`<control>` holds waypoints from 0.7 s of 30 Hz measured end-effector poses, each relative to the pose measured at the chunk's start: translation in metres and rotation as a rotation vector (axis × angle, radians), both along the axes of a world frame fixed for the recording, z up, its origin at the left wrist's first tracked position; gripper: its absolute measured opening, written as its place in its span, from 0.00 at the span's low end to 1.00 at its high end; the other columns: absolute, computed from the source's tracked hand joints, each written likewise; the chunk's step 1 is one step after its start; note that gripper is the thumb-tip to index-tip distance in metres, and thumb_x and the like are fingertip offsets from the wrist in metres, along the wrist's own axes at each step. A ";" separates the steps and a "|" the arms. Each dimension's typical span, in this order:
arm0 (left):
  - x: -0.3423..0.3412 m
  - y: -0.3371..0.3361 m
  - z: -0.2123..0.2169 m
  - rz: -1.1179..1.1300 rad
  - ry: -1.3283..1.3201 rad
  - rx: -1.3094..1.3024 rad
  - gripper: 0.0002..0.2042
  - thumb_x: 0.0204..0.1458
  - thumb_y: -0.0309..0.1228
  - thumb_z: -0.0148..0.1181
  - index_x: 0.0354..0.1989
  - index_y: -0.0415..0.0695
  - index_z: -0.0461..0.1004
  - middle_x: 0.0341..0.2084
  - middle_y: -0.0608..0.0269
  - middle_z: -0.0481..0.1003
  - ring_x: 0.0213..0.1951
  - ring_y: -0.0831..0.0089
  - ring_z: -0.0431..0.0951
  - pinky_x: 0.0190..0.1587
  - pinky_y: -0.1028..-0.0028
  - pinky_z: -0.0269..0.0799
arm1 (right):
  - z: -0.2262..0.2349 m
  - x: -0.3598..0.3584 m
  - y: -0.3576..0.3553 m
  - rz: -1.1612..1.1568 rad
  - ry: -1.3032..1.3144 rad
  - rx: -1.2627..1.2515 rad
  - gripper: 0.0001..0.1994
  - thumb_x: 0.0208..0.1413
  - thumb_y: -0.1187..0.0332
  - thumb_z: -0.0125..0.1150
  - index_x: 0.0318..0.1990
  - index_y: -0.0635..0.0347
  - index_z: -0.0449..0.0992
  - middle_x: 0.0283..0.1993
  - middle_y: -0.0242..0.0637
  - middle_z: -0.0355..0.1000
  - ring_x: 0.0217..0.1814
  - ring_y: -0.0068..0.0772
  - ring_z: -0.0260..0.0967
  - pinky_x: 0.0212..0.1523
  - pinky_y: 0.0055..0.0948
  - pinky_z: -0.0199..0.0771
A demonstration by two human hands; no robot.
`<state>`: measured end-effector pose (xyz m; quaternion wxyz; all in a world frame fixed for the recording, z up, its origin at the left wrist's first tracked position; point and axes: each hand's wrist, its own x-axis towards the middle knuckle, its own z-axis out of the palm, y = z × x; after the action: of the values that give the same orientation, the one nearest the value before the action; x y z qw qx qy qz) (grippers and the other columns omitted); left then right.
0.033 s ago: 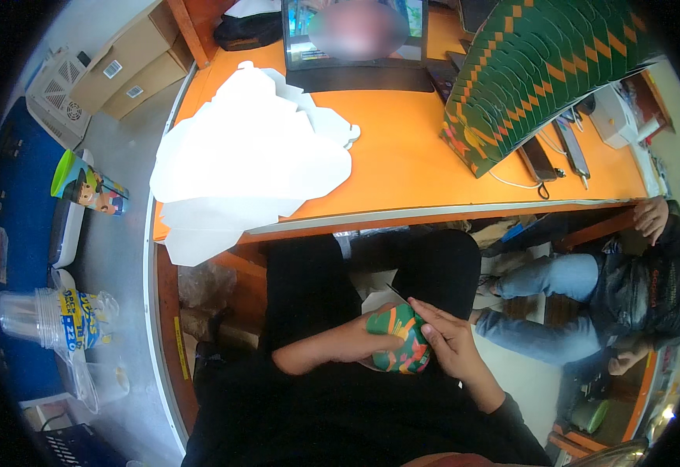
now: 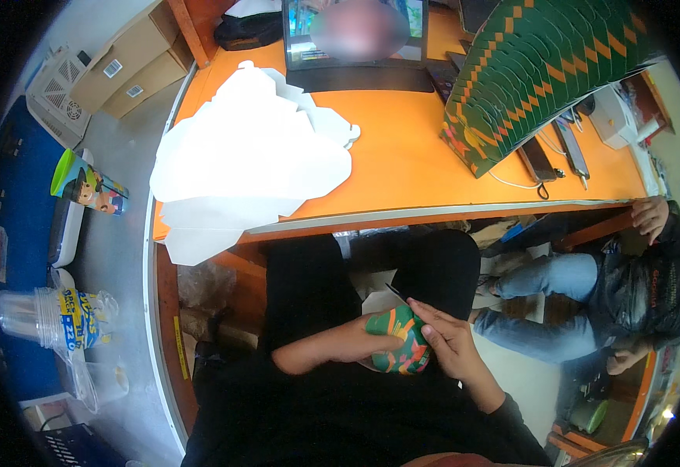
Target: The person sits on the floor and folds flat, colorful printed paper sheets into small box shapes. They repeatedly pick up a sheet, fold and tuck the edges to form a box, then place the finished box onto a growing stack on the counter. The task continues with multiple sheets handled one at a time.
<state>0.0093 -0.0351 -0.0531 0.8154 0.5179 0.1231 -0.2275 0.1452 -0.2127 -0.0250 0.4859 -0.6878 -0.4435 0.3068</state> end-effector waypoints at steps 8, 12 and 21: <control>0.002 0.005 -0.003 -0.149 -0.094 -0.003 0.28 0.61 0.46 0.55 0.62 0.40 0.61 0.52 0.53 0.72 0.52 0.66 0.73 0.55 0.65 0.71 | -0.007 0.027 -0.009 -0.015 0.602 -0.161 0.16 0.56 0.80 0.61 0.53 0.64 0.77 0.56 0.44 0.75 0.54 0.29 0.75 0.56 0.27 0.73; 0.002 0.003 0.002 -0.162 -0.169 0.092 0.24 0.61 0.43 0.54 0.58 0.38 0.64 0.49 0.53 0.73 0.50 0.65 0.74 0.54 0.66 0.73 | -0.007 0.024 -0.008 -0.035 0.559 -0.154 0.17 0.53 0.84 0.62 0.52 0.65 0.78 0.53 0.43 0.76 0.52 0.28 0.75 0.56 0.27 0.73; 0.018 -0.003 -0.004 0.144 0.025 -0.021 0.29 0.62 0.52 0.49 0.61 0.42 0.62 0.50 0.53 0.73 0.53 0.64 0.75 0.55 0.65 0.73 | 0.022 0.006 0.018 0.104 -0.377 -0.254 0.31 0.55 0.69 0.66 0.66 0.62 0.63 0.63 0.52 0.66 0.64 0.48 0.66 0.64 0.39 0.65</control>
<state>0.0270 -0.0378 -0.0570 0.8336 0.4960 0.1678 -0.1758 0.1510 -0.1944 -0.0031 0.2873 -0.7648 -0.5192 0.2509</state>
